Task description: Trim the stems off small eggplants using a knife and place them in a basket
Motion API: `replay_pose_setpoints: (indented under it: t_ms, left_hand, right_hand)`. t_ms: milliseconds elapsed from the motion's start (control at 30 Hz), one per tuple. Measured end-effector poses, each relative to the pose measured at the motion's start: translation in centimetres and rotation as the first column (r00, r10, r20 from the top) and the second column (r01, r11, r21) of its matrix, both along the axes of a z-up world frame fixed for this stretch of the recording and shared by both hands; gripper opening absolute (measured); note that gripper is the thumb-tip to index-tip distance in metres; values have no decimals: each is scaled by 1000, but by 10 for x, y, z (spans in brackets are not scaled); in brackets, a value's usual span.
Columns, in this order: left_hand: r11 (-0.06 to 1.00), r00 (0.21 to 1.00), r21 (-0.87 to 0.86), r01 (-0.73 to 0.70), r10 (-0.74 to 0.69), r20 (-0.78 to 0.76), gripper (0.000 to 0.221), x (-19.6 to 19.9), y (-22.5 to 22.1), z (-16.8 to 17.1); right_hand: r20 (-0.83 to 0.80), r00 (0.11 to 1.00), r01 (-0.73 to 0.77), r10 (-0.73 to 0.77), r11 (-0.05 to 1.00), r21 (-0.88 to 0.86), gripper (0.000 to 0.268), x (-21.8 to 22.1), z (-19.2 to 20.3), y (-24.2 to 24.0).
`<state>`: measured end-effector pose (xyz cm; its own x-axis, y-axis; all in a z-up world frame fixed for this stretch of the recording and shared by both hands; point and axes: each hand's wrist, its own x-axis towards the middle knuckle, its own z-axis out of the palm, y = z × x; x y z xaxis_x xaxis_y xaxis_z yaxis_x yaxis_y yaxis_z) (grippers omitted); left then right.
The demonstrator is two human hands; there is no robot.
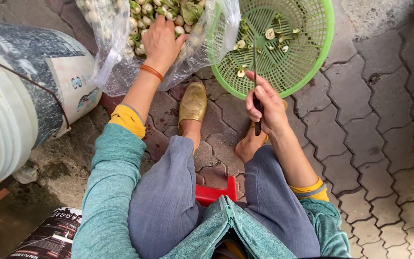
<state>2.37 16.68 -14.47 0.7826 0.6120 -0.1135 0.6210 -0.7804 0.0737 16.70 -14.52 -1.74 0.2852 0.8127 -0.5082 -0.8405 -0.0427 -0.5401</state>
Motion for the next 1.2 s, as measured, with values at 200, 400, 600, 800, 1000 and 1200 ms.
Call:
replay_pose_setpoints:
  t_ms: [200,400,600,800,1000,1200]
  left_hand:
    - [906,914,-383,-178,297,276,26,-7,-5,48]
    - [-351,560,-715,604,826,68,33,5,-72,129]
    - [-360,677,-757,545,722,144,34,25,-137,136]
    - [-371,724,-780,504,674,148,46,19,-149,136]
    - [-443,688,-765,467,725,1,50,14,-157,142]
    - [-326,683,-830,452,725,88,53,9,-162,136]
  right_hand:
    - [11,1000,18,-18,1000,3,56,-1,-8,-10]
    - [92,993,-78,73,996,52,64,-10,17,-5]
    - [291,957,-76,-16,950,303,68,-14,14,-5]
    - [446,895,-160,-9,927,340,66,-8,10,-12]
    - [683,730,-234,-22,931,280,62,5,37,-6]
    - [891,451,-129,-43,985,114,54,5,40,-7]
